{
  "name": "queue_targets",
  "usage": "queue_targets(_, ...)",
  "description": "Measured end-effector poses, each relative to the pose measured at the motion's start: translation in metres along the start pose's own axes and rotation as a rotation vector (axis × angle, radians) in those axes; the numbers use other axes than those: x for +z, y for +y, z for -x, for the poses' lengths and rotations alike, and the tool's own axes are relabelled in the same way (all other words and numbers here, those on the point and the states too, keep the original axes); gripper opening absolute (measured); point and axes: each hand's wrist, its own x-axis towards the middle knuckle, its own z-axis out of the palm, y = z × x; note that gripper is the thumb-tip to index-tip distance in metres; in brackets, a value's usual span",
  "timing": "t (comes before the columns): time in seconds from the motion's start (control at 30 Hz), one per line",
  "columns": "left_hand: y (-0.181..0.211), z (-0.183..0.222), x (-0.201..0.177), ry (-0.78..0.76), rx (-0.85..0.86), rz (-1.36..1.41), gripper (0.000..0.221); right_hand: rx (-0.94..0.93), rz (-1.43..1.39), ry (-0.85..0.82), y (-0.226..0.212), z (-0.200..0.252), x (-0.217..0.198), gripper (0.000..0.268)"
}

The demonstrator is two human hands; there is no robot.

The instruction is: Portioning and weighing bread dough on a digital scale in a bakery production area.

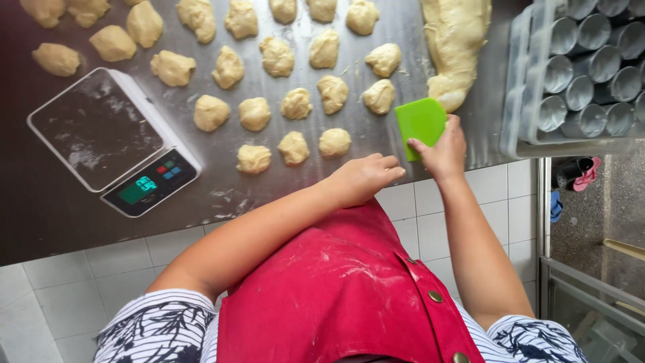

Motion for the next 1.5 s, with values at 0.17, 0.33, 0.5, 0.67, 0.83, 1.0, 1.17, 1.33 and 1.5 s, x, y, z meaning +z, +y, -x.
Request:
queue_targets(0.17, -0.006, -0.040, 0.038, -0.275, 0.014, -0.464, 0.022, -0.207, -0.174, -0.013, 0.024, -0.028, -0.062, 0.027)
queue_targets(0.33, 0.014, -0.076, 0.043, -0.081, 0.106, -0.796, 0.024, -0.419, -0.247, 0.091, 0.048, -0.071, -0.122, 0.021)
queue_targets(0.5, -0.015, -0.125, 0.065, 0.057, -0.081, -0.844, 0.030, -0.550, -0.150, -0.018, 0.066, -0.100, -0.102, 0.025)
queue_targets(0.67, -0.072, -0.175, 0.098, 0.369, -0.316, -0.472, 0.075, -0.621, -0.119, -0.071, 0.069, -0.113, -0.076, 0.025)
queue_targets(0.83, -0.108, -0.175, 0.136, 0.439, -0.439, -0.366, 0.047, -0.643, -0.075, -0.092, 0.077, -0.118, -0.044, 0.017)
queue_targets(1.0, -0.071, -0.156, 0.133, 0.408, -0.497, -0.335, 0.029, -0.752, -0.088, -0.058, 0.059, -0.139, -0.038, 0.018)
queue_targets(1.17, -0.027, -0.137, 0.100, 0.388, -0.488, -0.330, 0.034, -0.730, -0.230, -0.037, 0.063, -0.133, -0.065, 0.022)
queue_targets(1.33, -0.001, -0.143, 0.082, 0.286, -0.455, -0.707, 0.065, -0.548, -0.462, 0.090, 0.061, -0.102, -0.125, 0.021)
queue_targets(1.5, -0.041, -0.162, 0.099, 0.268, -0.342, -0.632, 0.066, -0.447, -0.350, 0.012, 0.068, -0.080, -0.120, 0.030)
